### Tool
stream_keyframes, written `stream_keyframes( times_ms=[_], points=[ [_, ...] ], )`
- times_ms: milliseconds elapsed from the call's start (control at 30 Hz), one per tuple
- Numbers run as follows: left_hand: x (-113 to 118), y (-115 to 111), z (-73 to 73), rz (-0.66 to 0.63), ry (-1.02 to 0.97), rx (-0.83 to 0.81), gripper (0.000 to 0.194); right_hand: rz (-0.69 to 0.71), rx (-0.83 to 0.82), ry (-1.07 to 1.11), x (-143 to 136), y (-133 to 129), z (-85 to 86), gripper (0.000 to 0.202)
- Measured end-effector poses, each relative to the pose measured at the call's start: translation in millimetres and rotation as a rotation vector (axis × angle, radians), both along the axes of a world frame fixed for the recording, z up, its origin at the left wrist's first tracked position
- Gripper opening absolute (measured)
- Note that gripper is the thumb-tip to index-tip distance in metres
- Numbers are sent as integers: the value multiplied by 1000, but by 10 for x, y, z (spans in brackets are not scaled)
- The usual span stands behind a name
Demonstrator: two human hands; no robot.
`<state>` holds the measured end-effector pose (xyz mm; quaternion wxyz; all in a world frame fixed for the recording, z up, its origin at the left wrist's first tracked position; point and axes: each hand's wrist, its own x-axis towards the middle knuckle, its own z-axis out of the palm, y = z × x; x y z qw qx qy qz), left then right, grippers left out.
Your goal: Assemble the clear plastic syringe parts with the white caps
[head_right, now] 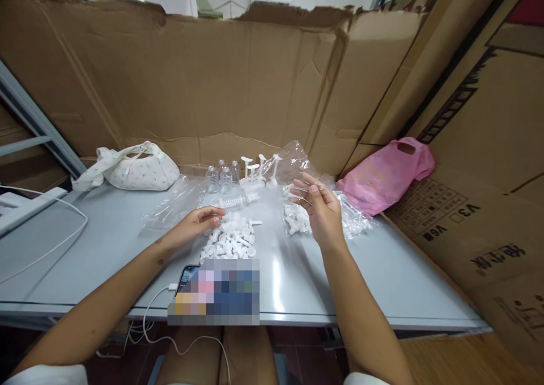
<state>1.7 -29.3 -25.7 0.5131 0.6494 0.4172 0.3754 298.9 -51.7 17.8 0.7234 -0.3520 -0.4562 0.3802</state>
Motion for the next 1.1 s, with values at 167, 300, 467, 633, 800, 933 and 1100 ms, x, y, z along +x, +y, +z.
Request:
stream_keyframes(
  times_ms=[167,300,467,633,800,933,1100],
  points=[
    [19,-14,35,38,69,119,19,-89,74,72,49,3,27,34],
    [31,-42,60,96,118,219,22,-147,128,151,74,5,37,30],
    [21,-61,124,219,-101,256,33,-132,95,210,94,17,21,25],
    [-34,-57,211,266,-364,166,45,-27,-39,93,124,52,-19,25],
    [-78,-57,253,125,-456,-17,60,237,-281,-28,-29,34,-60,27],
    [-45,-83,227,10,-370,-79,64,464,-425,-122,-266,-32,-138,26],
    [57,-157,210,26,-291,-91,47,622,-449,-253,-483,-114,-215,29]
  ],
)
